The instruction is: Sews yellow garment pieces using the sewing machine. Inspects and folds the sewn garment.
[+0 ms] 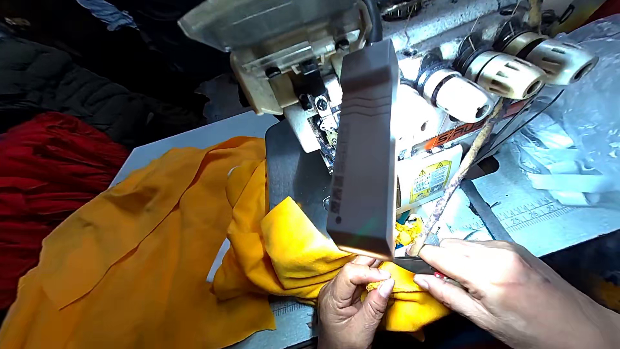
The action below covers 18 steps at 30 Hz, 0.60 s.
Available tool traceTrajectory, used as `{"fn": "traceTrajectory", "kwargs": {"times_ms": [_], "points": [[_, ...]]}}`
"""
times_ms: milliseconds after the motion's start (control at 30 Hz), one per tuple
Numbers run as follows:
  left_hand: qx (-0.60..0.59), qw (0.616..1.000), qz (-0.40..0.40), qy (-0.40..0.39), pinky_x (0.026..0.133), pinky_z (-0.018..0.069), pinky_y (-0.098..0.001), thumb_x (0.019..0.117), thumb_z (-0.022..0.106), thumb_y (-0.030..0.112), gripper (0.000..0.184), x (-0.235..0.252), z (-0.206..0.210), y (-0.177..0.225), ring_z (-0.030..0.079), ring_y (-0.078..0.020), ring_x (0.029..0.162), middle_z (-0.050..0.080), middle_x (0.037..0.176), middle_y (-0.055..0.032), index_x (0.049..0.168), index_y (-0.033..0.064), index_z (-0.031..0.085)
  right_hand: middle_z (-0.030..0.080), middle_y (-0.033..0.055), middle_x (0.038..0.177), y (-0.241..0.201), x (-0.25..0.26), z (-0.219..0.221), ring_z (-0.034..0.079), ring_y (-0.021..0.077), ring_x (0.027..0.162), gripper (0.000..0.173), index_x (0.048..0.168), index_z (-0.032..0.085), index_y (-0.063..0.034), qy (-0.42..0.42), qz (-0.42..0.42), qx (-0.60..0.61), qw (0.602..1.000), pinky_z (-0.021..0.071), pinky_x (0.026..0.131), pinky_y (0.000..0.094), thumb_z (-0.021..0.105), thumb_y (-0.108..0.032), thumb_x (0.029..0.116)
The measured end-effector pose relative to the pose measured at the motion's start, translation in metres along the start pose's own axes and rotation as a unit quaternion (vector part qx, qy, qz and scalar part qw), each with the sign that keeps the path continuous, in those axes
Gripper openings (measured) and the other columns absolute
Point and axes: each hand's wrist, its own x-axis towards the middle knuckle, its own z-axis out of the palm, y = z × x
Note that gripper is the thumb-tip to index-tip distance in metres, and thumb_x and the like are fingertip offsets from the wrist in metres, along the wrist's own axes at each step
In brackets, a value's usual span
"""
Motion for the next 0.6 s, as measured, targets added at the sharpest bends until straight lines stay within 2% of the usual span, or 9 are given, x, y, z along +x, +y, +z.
{"fn": "traceTrajectory", "kwargs": {"times_ms": [67,167,267,333,400,467,533,600], "points": [[0.003,1.000,-0.001,0.001,0.101,0.0548,-0.0268,0.0981,0.066,0.023,0.012,0.000,-0.001,0.000,0.068,-0.0109,0.117,0.074,0.120,0.0025,0.105,0.0218,0.075,0.052,-0.0042,0.064,0.006,-0.005,-0.002,0.050,0.0070,0.054,0.031,0.088,0.072,-0.0166,0.014,0.021,0.016,1.000,0.0382,0.045,0.0206,0.053,-0.038,0.0990],[0.004,1.000,-0.007,-0.001,0.097,0.0561,-0.0242,0.0967,0.068,0.024,0.013,0.000,-0.004,0.001,0.069,-0.0076,0.110,0.075,0.114,0.0052,0.105,0.0219,0.078,0.061,-0.0034,0.071,0.027,-0.011,-0.010,0.059,0.0095,0.060,0.028,0.094,0.078,-0.0170,0.046,0.038,-0.036,0.998,0.0471,0.050,0.0249,0.054,-0.030,0.0990],[0.036,0.999,0.000,-0.016,0.096,0.0553,-0.0202,0.0974,0.067,0.026,0.015,0.000,-0.004,0.003,0.068,-0.0028,0.108,0.075,0.111,0.0083,0.102,0.0198,0.079,0.071,0.0064,0.083,0.053,-0.015,-0.022,0.068,0.0247,0.072,0.027,0.107,0.081,-0.0141,0.063,0.078,-0.111,0.989,0.0534,0.063,0.0427,0.056,-0.017,0.0970],[0.065,0.998,0.010,-0.024,0.095,0.0548,-0.0190,0.0976,0.066,0.026,0.015,0.000,-0.005,0.003,0.068,-0.0017,0.107,0.075,0.109,0.0086,0.100,0.0181,0.079,0.073,0.0151,0.091,0.068,-0.019,-0.023,0.070,0.0359,0.082,0.026,0.109,0.081,-0.0096,0.066,0.106,-0.142,0.982,0.0523,0.073,0.0543,0.059,-0.007,0.0958],[0.091,0.995,0.016,-0.031,0.094,0.0544,-0.0177,0.0972,0.067,0.027,0.015,0.000,-0.005,0.002,0.067,-0.0007,0.105,0.074,0.107,0.0085,0.098,0.0173,0.079,0.072,0.0186,0.100,0.077,-0.025,-0.020,0.069,0.0417,0.092,0.024,0.110,0.079,-0.0063,0.053,0.133,-0.153,0.978,0.0503,0.081,0.0610,0.060,-0.010,0.0976],[0.115,0.993,0.016,-0.036,0.093,0.0538,-0.0159,0.0969,0.067,0.028,0.016,0.000,-0.004,0.003,0.067,0.0016,0.104,0.074,0.106,0.0098,0.097,0.0176,0.078,0.073,0.0181,0.108,0.073,-0.028,-0.019,0.068,0.0414,0.100,0.028,0.113,0.078,-0.0046,0.050,0.141,-0.141,0.979,0.0499,0.086,0.0611,0.060,-0.018,0.0968],[0.128,0.991,0.015,-0.044,0.093,0.0531,-0.0149,0.0968,0.067,0.028,0.016,0.002,-0.003,0.005,0.066,0.0026,0.104,0.073,0.105,0.0096,0.096,0.0162,0.077,0.073,0.0151,0.111,0.059,-0.024,-0.023,0.068,0.0354,0.104,0.032,0.113,0.078,-0.0055,0.090,0.129,-0.119,0.980,0.0504,0.091,0.0528,0.058,-0.025,0.0978],[0.143,0.988,0.015,-0.054,0.092,0.0524,-0.0139,0.0973,0.066,0.029,0.018,0.002,-0.003,0.006,0.065,0.0033,0.102,0.073,0.103,0.0090,0.095,0.0153,0.077,0.074,0.0113,0.108,0.041,-0.019,-0.026,0.067,0.0263,0.105,0.029,0.109,0.078,-0.0065,0.136,0.092,-0.062,0.984,0.0503,0.094,0.0420,0.058,-0.025,0.1000]]}}
